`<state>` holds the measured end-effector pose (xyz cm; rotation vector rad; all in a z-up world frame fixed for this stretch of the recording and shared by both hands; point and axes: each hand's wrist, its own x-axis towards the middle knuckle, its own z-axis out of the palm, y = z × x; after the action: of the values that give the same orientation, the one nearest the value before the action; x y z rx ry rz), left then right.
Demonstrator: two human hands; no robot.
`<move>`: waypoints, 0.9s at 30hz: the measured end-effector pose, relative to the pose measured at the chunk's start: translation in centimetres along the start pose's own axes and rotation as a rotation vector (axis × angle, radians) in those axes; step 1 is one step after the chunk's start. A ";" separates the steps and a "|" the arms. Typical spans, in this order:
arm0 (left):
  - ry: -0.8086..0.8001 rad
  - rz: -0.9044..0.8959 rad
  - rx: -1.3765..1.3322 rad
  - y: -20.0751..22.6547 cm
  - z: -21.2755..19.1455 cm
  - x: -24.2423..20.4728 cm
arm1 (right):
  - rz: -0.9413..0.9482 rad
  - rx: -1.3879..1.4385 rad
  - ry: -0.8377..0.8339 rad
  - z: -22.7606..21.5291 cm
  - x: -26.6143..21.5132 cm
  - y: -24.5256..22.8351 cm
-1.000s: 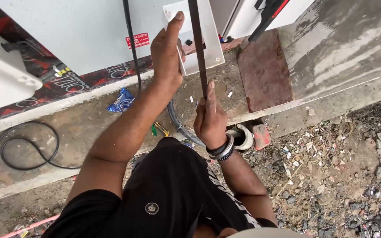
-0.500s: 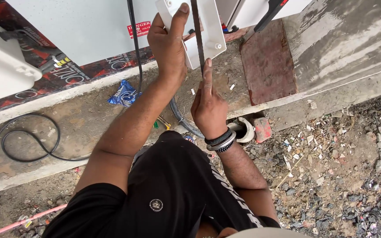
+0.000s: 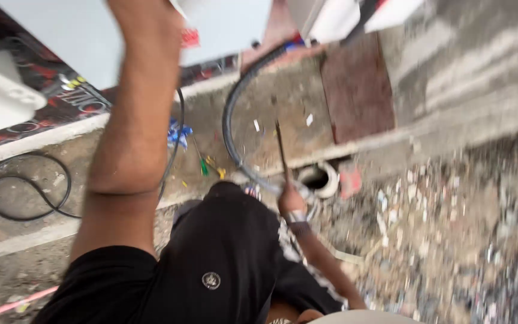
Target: The person sits on the ground holding a white plastic electrical junction box and first scores and cuts a rectangular opening in its side with a utility knife. They then saw out and enlarge the opening using a hacksaw blade, briefly use pliers, and finally hold the box up against a wall-mounted enclosure to check the fit.
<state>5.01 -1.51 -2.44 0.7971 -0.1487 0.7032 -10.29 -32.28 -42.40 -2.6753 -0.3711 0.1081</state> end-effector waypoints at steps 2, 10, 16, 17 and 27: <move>-0.037 0.096 0.034 4.4 -0.3 1.8 | -0.016 -0.017 0.054 -4.8 2.6 2.3; 0.103 -0.359 0.127 1.5 -0.5 0.2 | -0.234 0.319 0.587 -23.5 3.3 -15.7; 0.165 -0.382 0.218 0.0 -0.1 -2.0 | -0.538 0.410 0.620 -25.7 6.5 -22.6; 0.176 -0.351 0.248 -0.4 -0.1 -2.2 | -0.590 0.382 0.618 -26.0 7.0 -23.2; 0.142 -0.170 0.116 -1.6 0.1 -2.9 | -0.605 0.216 0.578 -27.6 8.0 -26.2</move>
<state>3.81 -3.88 -4.47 0.8571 0.0882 0.6091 -5.27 -18.60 -6.37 -2.1421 -0.8809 -0.7387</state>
